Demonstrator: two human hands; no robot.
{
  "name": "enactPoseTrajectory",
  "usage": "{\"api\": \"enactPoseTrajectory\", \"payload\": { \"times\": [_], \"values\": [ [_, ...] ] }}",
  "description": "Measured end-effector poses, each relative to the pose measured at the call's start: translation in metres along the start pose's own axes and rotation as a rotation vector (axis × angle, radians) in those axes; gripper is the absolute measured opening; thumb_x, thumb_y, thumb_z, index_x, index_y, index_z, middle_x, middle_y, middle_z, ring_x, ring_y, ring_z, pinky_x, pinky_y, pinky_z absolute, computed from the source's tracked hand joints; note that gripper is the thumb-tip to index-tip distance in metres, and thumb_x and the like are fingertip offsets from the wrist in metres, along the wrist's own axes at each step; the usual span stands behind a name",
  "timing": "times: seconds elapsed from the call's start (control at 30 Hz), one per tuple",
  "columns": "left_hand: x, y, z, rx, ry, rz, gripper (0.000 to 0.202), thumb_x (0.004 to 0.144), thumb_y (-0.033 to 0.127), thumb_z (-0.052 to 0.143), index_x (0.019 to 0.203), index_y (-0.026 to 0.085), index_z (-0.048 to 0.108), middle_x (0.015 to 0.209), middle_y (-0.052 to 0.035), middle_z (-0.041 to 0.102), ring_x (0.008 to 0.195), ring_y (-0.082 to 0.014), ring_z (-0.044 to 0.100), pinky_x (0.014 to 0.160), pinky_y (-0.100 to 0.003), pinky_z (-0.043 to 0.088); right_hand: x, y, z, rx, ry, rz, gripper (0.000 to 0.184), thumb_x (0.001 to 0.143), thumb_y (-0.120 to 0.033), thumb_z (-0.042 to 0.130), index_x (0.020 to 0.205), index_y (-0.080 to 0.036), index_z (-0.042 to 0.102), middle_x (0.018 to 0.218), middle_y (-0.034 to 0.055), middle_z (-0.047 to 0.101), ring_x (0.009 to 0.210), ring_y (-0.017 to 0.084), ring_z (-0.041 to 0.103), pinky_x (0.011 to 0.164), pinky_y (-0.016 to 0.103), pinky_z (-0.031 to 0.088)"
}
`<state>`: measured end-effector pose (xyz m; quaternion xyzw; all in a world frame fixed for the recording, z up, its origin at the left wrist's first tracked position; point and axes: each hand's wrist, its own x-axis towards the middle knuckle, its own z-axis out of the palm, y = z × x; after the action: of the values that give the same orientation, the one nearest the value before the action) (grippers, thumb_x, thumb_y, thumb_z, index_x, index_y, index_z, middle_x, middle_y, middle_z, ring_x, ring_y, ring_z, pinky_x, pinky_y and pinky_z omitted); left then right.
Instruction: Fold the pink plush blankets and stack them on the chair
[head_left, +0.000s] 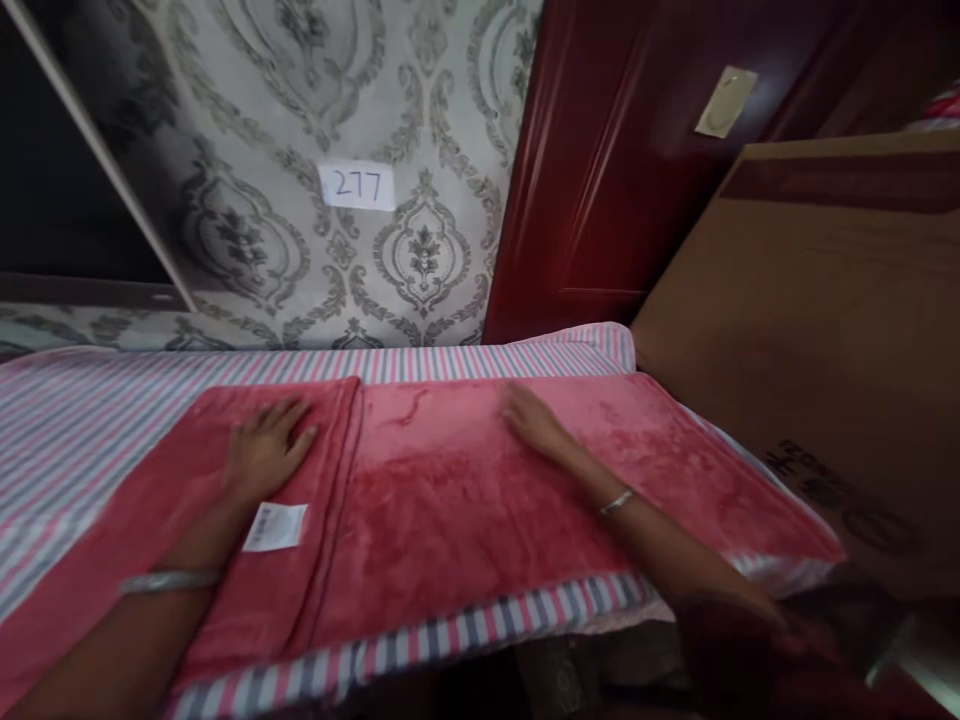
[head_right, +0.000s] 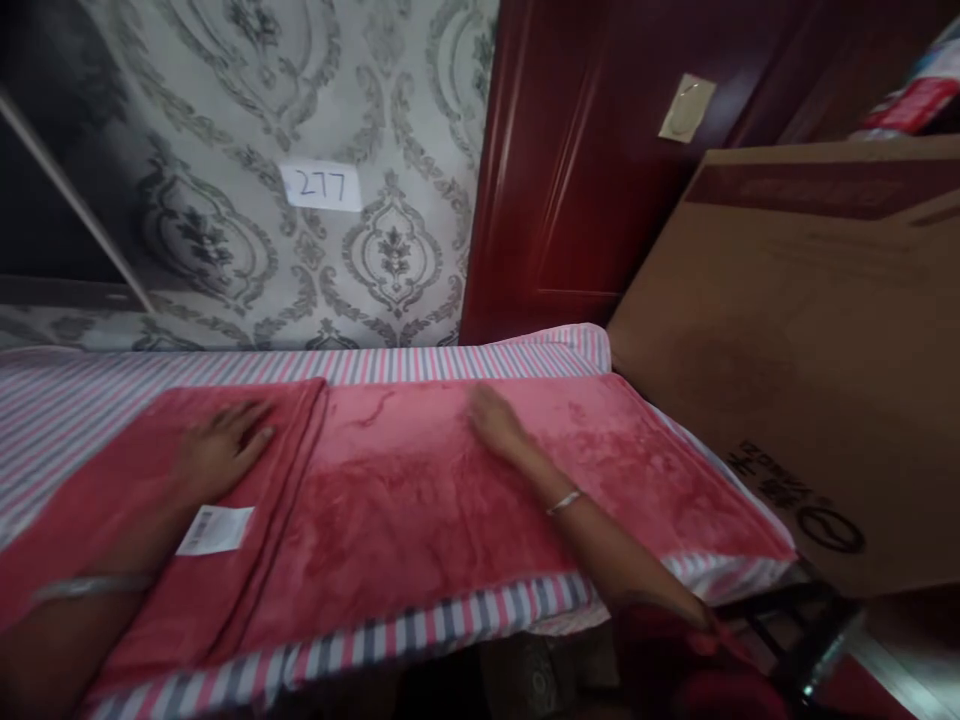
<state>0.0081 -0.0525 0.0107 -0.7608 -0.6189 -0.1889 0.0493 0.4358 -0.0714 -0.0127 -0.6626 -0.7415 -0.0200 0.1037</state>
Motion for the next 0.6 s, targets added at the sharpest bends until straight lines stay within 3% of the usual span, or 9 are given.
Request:
{"api": "enactPoseTrajectory", "payload": {
  "times": [0.07, 0.13, 0.2, 0.27, 0.33, 0.4, 0.47, 0.6],
  "values": [
    [0.002, -0.003, 0.007, 0.016, -0.020, 0.000, 0.043, 0.095, 0.041, 0.064, 0.130, 0.017, 0.059, 0.131, -0.0105, 0.060, 0.113, -0.0260, 0.062, 0.094, -0.048, 0.056, 0.024, -0.079, 0.019, 0.130, -0.038, -0.268, 0.056, 0.102, -0.038, 0.042, 0.153, -0.014, 0.045, 0.160, 0.0113, 0.039, 0.150, 0.027, 0.032, 0.124, 0.049, 0.027],
    [0.004, -0.006, 0.014, 0.033, -0.042, 0.003, 0.044, 0.094, 0.041, 0.064, 0.131, 0.017, 0.058, 0.133, -0.0112, 0.059, 0.114, -0.0261, 0.062, 0.096, -0.049, 0.055, 0.041, -0.144, 0.033, 0.189, -0.072, -0.403, 0.062, 0.103, -0.050, 0.042, 0.158, -0.021, 0.037, 0.166, 0.0078, 0.026, 0.153, 0.031, 0.024, 0.123, 0.057, 0.024],
    [0.007, -0.009, 0.019, 0.047, -0.065, 0.008, 0.047, 0.095, 0.043, 0.063, 0.134, 0.018, 0.057, 0.138, -0.0114, 0.057, 0.122, -0.0287, 0.059, 0.102, -0.053, 0.051, 0.054, -0.185, 0.041, 0.203, -0.107, -0.464, 0.065, 0.103, -0.057, 0.041, 0.160, -0.027, 0.034, 0.166, 0.0036, 0.023, 0.153, 0.031, 0.021, 0.124, 0.056, 0.018],
    [0.010, -0.013, 0.024, 0.055, -0.088, 0.017, 0.048, 0.097, 0.045, 0.056, 0.141, 0.023, 0.055, 0.147, -0.0097, 0.055, 0.134, -0.0322, 0.051, 0.111, -0.058, 0.041, 0.068, -0.194, 0.045, 0.194, -0.133, -0.464, 0.064, 0.103, -0.058, 0.040, 0.160, -0.031, 0.033, 0.166, -0.0004, 0.025, 0.154, 0.030, 0.020, 0.126, 0.052, 0.014],
    [0.012, -0.016, 0.027, 0.068, -0.117, 0.033, 0.050, 0.100, 0.044, 0.046, 0.147, 0.028, 0.052, 0.153, -0.0071, 0.052, 0.144, -0.0339, 0.041, 0.117, -0.059, 0.031, 0.081, -0.176, 0.045, 0.168, -0.164, -0.410, 0.062, 0.103, -0.058, 0.039, 0.160, -0.034, 0.032, 0.166, -0.0019, 0.023, 0.154, 0.029, 0.019, 0.126, 0.052, 0.013],
    [0.013, -0.019, 0.030, 0.098, -0.144, 0.049, 0.053, 0.101, 0.043, 0.038, 0.150, 0.028, 0.049, 0.157, -0.0072, 0.047, 0.148, -0.0339, 0.035, 0.118, -0.059, 0.027, 0.091, -0.136, 0.041, 0.132, -0.194, -0.318, 0.061, 0.105, -0.057, 0.036, 0.160, -0.032, 0.032, 0.167, 0.0011, 0.020, 0.154, 0.032, 0.018, 0.124, 0.058, 0.015],
    [0.015, -0.021, 0.032, 0.133, -0.157, 0.058, 0.057, 0.099, 0.044, 0.034, 0.152, 0.025, 0.047, 0.159, -0.0086, 0.043, 0.150, -0.0340, 0.033, 0.119, -0.059, 0.026, 0.092, -0.085, 0.035, 0.095, -0.198, -0.214, 0.060, 0.106, -0.054, 0.035, 0.160, -0.028, 0.032, 0.167, 0.0066, 0.021, 0.153, 0.035, 0.019, 0.121, 0.064, 0.015],
    [0.017, -0.026, 0.035, 0.127, -0.186, 0.055, 0.062, 0.096, 0.046, 0.033, 0.153, 0.025, 0.046, 0.155, -0.0081, 0.049, 0.148, -0.0325, 0.037, 0.120, -0.057, 0.025, 0.071, 0.030, 0.025, -0.057, -0.234, 0.021, 0.056, 0.107, -0.049, 0.030, 0.161, -0.034, 0.028, 0.168, 0.0003, 0.017, 0.156, 0.029, 0.012, 0.123, 0.062, 0.008]
  ]
}}
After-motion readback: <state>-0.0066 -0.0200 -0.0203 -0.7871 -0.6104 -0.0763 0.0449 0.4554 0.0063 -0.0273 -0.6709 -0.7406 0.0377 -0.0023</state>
